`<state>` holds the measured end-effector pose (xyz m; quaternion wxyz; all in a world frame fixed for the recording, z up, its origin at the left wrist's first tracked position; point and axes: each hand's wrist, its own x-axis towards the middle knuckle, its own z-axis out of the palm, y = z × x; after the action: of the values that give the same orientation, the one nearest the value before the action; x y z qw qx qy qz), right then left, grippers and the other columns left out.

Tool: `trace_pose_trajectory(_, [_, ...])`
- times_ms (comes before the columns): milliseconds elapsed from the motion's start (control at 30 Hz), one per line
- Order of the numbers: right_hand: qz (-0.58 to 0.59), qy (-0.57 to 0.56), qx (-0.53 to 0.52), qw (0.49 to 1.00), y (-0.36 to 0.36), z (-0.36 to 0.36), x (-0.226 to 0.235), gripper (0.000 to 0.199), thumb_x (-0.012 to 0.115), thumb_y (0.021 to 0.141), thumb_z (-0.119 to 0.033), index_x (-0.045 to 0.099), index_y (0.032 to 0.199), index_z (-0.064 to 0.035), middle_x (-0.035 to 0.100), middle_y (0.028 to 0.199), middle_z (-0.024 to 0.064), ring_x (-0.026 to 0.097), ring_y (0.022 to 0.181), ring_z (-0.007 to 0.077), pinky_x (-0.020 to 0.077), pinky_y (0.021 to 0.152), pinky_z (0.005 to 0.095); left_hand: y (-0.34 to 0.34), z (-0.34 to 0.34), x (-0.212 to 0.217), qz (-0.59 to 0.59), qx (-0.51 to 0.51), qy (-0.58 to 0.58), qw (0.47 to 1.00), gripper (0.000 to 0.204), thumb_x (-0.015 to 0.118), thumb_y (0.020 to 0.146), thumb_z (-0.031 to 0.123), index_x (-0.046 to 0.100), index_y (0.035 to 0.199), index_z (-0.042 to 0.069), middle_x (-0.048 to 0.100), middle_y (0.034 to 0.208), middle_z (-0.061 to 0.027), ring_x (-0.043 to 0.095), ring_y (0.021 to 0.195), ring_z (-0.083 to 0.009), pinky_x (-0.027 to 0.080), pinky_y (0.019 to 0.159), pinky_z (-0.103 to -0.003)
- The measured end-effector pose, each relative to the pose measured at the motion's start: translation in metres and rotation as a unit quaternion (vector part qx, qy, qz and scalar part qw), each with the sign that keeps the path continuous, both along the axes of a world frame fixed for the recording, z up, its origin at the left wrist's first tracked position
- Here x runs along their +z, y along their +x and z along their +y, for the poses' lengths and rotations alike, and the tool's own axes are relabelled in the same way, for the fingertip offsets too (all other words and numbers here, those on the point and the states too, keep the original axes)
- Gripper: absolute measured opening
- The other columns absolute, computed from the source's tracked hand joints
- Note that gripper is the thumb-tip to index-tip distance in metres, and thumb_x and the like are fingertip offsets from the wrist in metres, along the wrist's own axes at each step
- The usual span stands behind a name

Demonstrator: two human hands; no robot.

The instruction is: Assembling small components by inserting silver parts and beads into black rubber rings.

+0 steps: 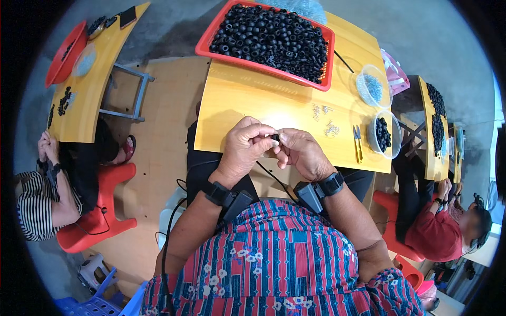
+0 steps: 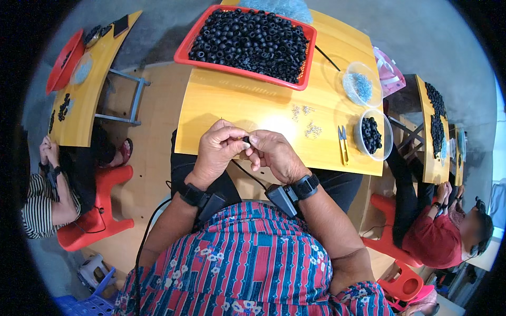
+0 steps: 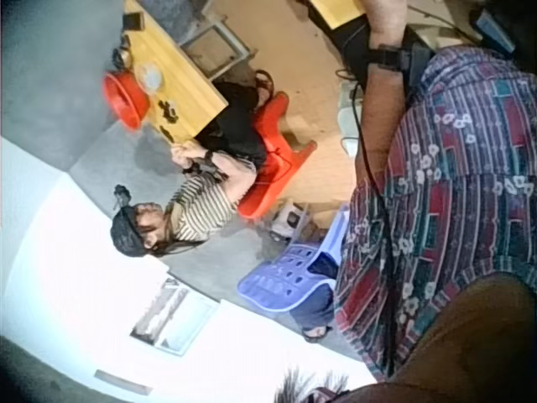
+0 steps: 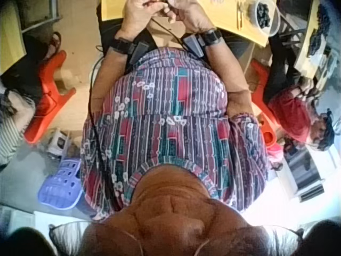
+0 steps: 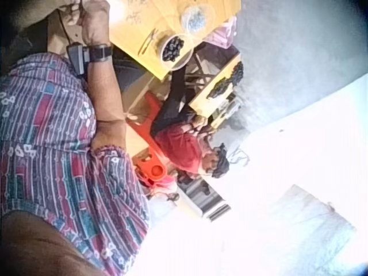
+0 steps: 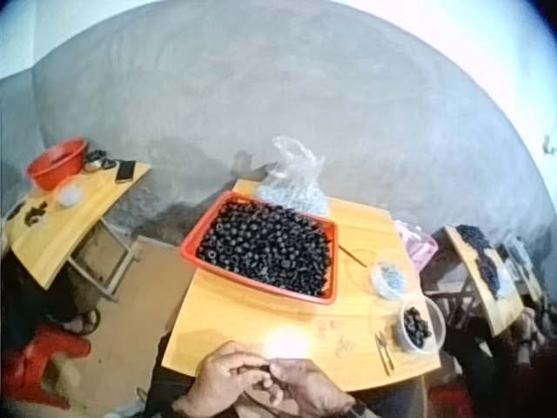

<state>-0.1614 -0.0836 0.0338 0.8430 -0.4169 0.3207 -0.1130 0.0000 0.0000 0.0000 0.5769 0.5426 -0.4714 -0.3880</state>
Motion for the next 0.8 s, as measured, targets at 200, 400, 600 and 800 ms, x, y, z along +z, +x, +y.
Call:
trace_pose_trajectory(200, [0.059, -0.150, 0.019, 0.987, 0.003, 0.009, 0.007, 0.024, 0.045, 0.099, -0.025, 0.053, 0.099, -0.0027, 0.049, 0.070, 0.0014, 0.047, 0.059, 0.0074, 0.0448, 0.053, 0.0231, 0.005, 0.000, 0.016, -0.044, -0.048, 0.028, 0.997, 0.037, 0.070, 0.080, 0.004, 0.063, 0.116, 0.001, 0.052, 0.086, -0.0007, 0.053, 0.072, -0.0071, 0.047, 0.066, -0.020])
trace_pose_trajectory(400, [0.065, -0.334, 0.021, 0.940, 0.006, 0.014, 0.003, 0.024, 0.043, 0.099, -0.019, 0.050, 0.113, -0.0005, 0.059, 0.083, 0.0113, 0.061, 0.076, 0.0167, 0.0500, 0.066, 0.0284, 0.014, -0.005, 0.010, -0.055, -0.126, 0.051, 0.989, 0.042, 0.062, 0.091, 0.020, 0.053, 0.126, -0.004, 0.057, 0.093, -0.0028, 0.057, 0.077, -0.0091, 0.050, 0.071, -0.022])
trace_pose_trajectory(600, [0.070, -0.352, 0.020, 0.933, 0.006, 0.016, 0.010, 0.024, 0.040, 0.098, -0.014, 0.048, 0.117, 0.0002, 0.062, 0.091, 0.0164, 0.065, 0.081, 0.0221, 0.0530, 0.070, 0.0312, 0.009, -0.005, 0.025, 0.079, -0.164, 0.120, 0.976, 0.039, 0.059, 0.093, 0.020, 0.054, 0.124, -0.004, 0.061, 0.097, -0.0058, 0.058, 0.080, -0.0093, 0.051, 0.072, -0.023])
trace_pose_trajectory(800, [0.097, -0.319, 0.031, 0.942, 0.006, 0.016, 0.004, 0.025, 0.039, 0.098, -0.011, 0.047, 0.118, 0.0000, 0.061, 0.083, 0.0125, 0.059, 0.059, 0.0153, 0.0505, 0.053, 0.0281, 0.008, -0.003, 0.022, 0.086, -0.152, 0.106, 0.979, 0.038, 0.060, 0.093, 0.019, 0.055, 0.122, -0.005, 0.060, 0.095, -0.0044, 0.057, 0.081, -0.0089, 0.050, 0.071, -0.023])
